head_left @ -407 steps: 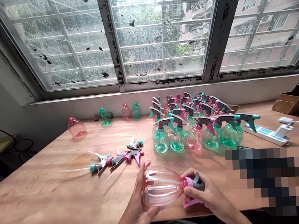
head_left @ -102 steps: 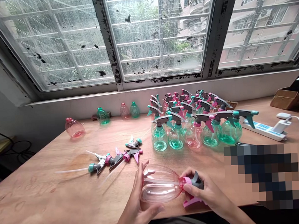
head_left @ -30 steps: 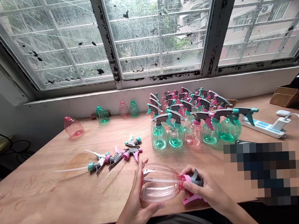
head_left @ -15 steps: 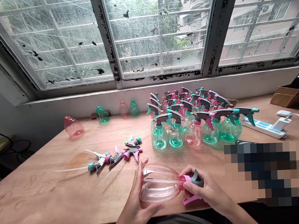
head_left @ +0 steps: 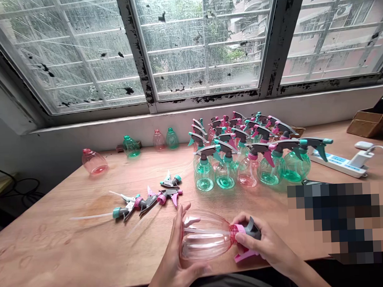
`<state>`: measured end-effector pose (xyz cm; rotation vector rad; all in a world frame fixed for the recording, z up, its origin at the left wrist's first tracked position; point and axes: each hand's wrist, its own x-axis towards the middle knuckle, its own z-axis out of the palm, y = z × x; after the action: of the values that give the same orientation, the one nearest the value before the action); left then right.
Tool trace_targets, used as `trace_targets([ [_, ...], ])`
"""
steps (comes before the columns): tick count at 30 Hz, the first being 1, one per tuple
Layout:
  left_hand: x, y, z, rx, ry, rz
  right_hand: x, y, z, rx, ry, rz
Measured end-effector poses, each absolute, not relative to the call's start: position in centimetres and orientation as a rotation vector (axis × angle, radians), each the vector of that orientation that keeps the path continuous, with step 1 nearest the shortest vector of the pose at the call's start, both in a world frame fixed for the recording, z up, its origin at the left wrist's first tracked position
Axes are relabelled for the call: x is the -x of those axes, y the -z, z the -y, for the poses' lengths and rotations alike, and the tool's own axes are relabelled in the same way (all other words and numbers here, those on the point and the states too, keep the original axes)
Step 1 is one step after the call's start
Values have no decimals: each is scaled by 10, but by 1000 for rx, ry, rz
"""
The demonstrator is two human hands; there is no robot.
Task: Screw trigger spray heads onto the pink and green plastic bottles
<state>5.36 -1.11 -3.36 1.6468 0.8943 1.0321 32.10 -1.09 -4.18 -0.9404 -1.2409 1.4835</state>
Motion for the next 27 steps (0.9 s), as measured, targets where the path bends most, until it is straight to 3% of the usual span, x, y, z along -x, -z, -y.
trace_targets([
  [27,-56,35,12,-1645,-1069,-893,-322,40,11,955,-1488,1223],
])
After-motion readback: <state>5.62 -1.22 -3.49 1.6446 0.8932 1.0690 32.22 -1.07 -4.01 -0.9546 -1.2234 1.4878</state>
